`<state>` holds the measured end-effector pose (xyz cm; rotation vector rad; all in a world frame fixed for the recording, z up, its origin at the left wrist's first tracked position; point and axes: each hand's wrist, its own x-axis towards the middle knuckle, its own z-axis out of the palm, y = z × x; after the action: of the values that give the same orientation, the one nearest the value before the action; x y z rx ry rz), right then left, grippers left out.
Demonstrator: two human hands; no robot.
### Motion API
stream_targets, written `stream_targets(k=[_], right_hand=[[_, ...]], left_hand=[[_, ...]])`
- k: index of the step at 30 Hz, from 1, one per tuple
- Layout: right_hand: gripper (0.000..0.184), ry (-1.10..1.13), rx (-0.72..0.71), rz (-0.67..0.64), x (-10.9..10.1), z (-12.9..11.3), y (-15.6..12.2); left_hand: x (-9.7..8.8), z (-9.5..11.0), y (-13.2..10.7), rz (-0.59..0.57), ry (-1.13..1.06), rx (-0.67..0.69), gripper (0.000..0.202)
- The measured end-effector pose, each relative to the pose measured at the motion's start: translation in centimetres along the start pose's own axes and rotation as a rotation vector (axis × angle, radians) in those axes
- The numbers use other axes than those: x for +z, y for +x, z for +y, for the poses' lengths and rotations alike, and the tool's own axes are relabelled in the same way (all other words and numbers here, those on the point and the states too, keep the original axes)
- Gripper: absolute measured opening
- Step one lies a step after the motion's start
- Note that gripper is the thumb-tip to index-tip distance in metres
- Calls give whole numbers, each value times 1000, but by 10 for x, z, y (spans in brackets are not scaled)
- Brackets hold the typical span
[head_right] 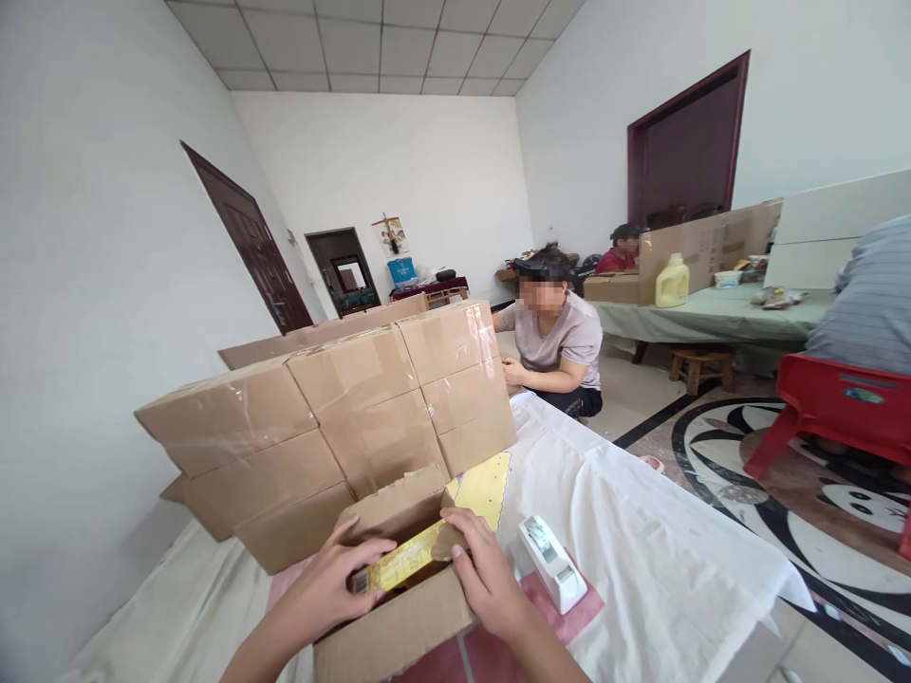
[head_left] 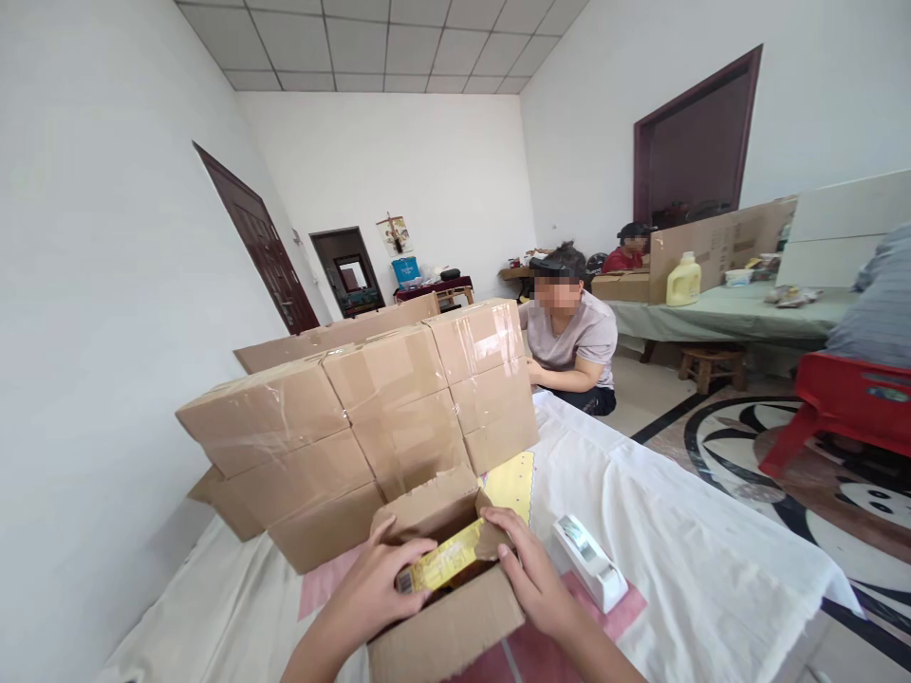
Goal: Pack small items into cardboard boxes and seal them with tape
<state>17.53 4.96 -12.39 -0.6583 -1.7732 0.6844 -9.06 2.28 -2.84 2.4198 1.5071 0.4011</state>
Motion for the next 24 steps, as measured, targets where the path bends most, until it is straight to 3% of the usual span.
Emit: stream_targets(k=[4, 11, 17, 24], right_hand=[[37, 11, 6, -1, -1, -2, 1], [35, 29, -2, 1, -1, -2, -1], [35, 43, 7, 2, -1, -3, 0], [35, 30, 17, -3, 0, -2, 0]], left_hand=[[-5, -10, -4, -20, 118, 5, 50], [-7, -9, -14, 107, 295, 315, 41], [-8, -13, -16, 89, 286, 364, 50], [-8, -17, -20, 100, 419, 444, 60]])
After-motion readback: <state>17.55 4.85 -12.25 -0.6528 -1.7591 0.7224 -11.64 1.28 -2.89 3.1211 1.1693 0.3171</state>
